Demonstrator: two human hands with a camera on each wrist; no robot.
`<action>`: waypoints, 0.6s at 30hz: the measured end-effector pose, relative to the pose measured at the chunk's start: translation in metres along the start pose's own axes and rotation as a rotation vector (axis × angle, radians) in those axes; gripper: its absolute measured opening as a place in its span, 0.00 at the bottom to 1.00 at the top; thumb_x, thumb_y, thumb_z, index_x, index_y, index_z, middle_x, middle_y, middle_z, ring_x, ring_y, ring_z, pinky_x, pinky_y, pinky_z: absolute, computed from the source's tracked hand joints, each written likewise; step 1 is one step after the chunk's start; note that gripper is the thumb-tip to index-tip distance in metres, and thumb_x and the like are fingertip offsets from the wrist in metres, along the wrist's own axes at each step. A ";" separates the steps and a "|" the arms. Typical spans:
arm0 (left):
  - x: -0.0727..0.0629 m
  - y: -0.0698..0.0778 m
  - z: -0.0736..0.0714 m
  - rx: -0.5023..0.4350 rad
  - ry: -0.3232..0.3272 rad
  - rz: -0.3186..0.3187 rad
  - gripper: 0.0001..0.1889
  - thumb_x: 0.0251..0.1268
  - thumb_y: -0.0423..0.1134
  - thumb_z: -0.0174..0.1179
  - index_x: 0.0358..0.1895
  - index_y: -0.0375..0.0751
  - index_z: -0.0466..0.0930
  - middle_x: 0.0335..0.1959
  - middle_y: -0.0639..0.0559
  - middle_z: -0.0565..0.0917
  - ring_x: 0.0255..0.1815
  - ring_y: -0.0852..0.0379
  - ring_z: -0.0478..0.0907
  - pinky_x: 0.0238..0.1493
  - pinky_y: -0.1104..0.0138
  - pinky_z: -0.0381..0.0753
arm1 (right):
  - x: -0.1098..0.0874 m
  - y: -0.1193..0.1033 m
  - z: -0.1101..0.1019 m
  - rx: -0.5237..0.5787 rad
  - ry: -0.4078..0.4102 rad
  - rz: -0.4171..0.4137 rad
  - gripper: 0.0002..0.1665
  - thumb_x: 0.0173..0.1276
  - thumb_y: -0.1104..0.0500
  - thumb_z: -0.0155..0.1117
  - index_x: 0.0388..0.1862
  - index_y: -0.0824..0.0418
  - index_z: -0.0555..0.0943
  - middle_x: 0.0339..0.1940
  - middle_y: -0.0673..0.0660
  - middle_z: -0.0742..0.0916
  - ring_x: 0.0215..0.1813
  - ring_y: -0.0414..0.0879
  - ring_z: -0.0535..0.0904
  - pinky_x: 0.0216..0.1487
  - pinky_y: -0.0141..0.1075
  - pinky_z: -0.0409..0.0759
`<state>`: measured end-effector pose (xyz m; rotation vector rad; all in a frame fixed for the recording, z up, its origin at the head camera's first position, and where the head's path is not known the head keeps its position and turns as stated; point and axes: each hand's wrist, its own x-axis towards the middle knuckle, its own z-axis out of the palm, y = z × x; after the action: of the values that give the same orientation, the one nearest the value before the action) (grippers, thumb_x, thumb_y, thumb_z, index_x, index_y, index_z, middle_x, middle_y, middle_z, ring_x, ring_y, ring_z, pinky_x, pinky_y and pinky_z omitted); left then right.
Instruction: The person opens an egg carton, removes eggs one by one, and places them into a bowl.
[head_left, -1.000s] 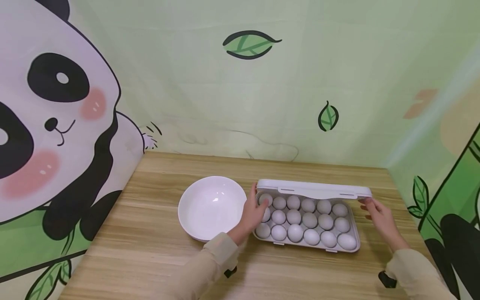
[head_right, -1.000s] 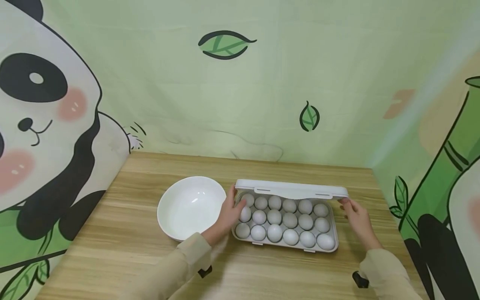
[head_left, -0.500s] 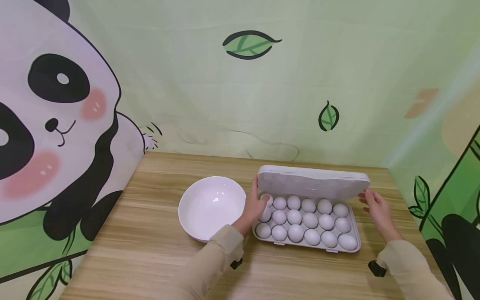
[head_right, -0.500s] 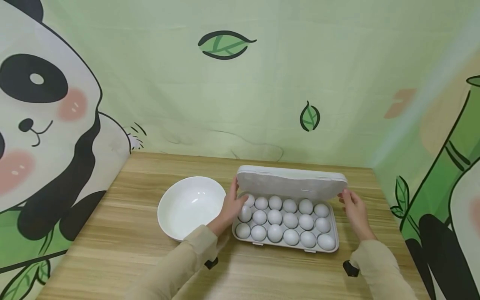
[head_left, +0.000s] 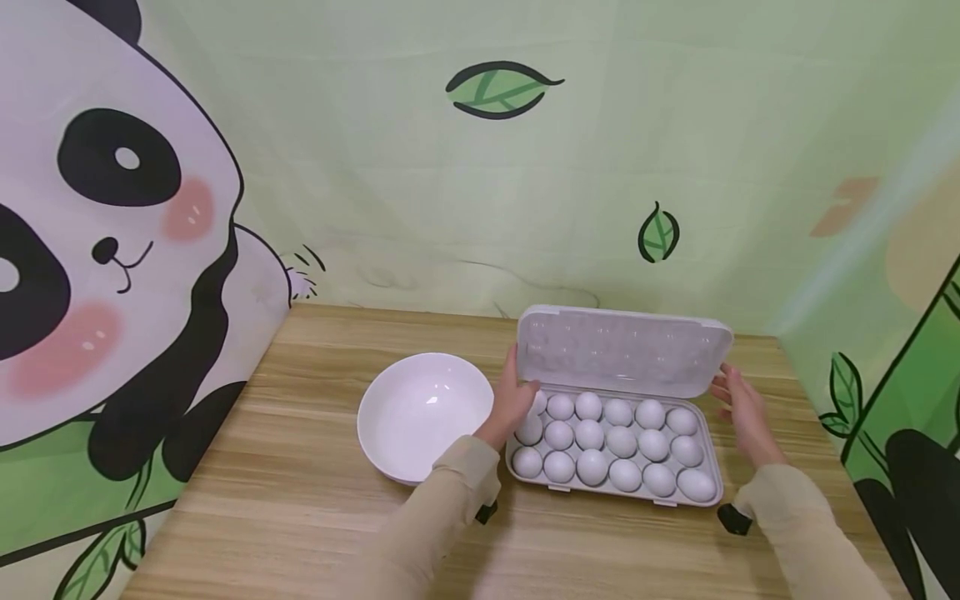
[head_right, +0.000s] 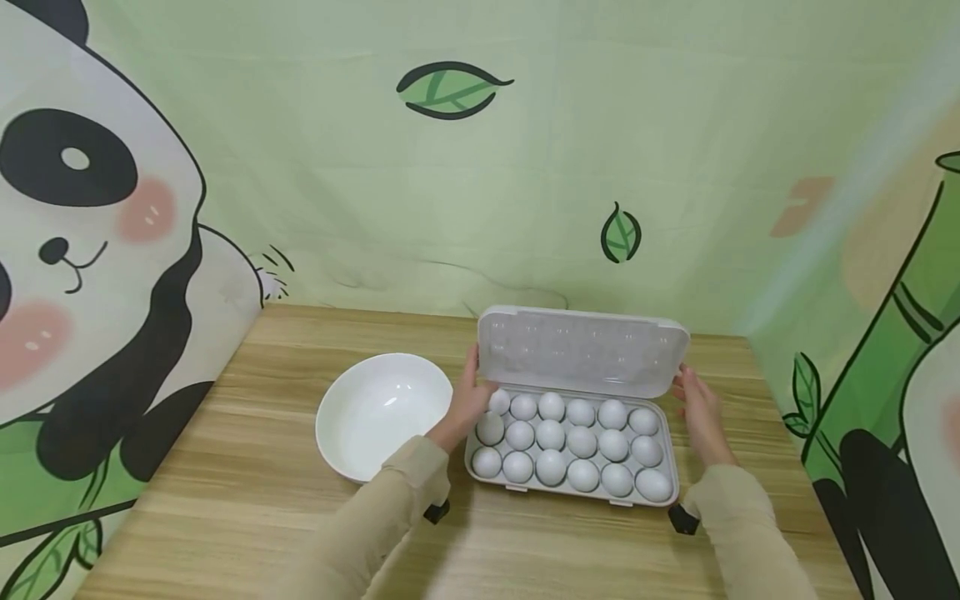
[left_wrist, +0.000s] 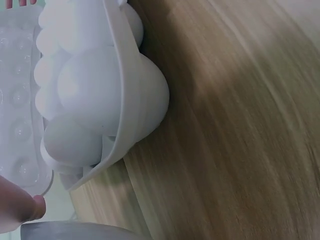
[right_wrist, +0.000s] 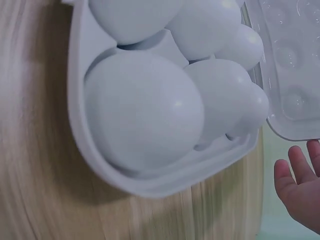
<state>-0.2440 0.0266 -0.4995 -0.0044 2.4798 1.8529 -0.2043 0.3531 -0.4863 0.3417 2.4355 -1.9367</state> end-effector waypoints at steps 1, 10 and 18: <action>0.001 0.000 0.001 0.004 0.005 0.001 0.39 0.52 0.30 0.49 0.69 0.45 0.43 0.68 0.46 0.56 0.67 0.49 0.55 0.66 0.58 0.53 | 0.001 0.000 0.001 0.003 0.003 0.011 0.42 0.66 0.36 0.26 0.69 0.64 0.45 0.54 0.51 0.72 0.49 0.29 0.68 0.40 0.20 0.68; 0.009 -0.006 0.010 0.004 0.046 0.042 0.39 0.48 0.28 0.51 0.68 0.40 0.47 0.65 0.42 0.60 0.66 0.47 0.58 0.65 0.58 0.54 | 0.006 -0.006 0.010 0.177 0.001 0.101 0.43 0.65 0.35 0.26 0.70 0.60 0.39 0.70 0.63 0.53 0.71 0.52 0.47 0.66 0.39 0.55; 0.015 -0.014 0.013 -0.072 0.036 -0.016 0.38 0.46 0.28 0.52 0.66 0.35 0.49 0.65 0.38 0.60 0.67 0.43 0.54 0.66 0.54 0.51 | 0.013 -0.009 0.016 0.303 -0.020 0.138 0.42 0.65 0.36 0.27 0.70 0.59 0.37 0.71 0.63 0.45 0.71 0.53 0.40 0.69 0.47 0.41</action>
<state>-0.2578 0.0355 -0.5171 -0.0608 2.4266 1.9521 -0.2208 0.3377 -0.4836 0.4779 2.0432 -2.2315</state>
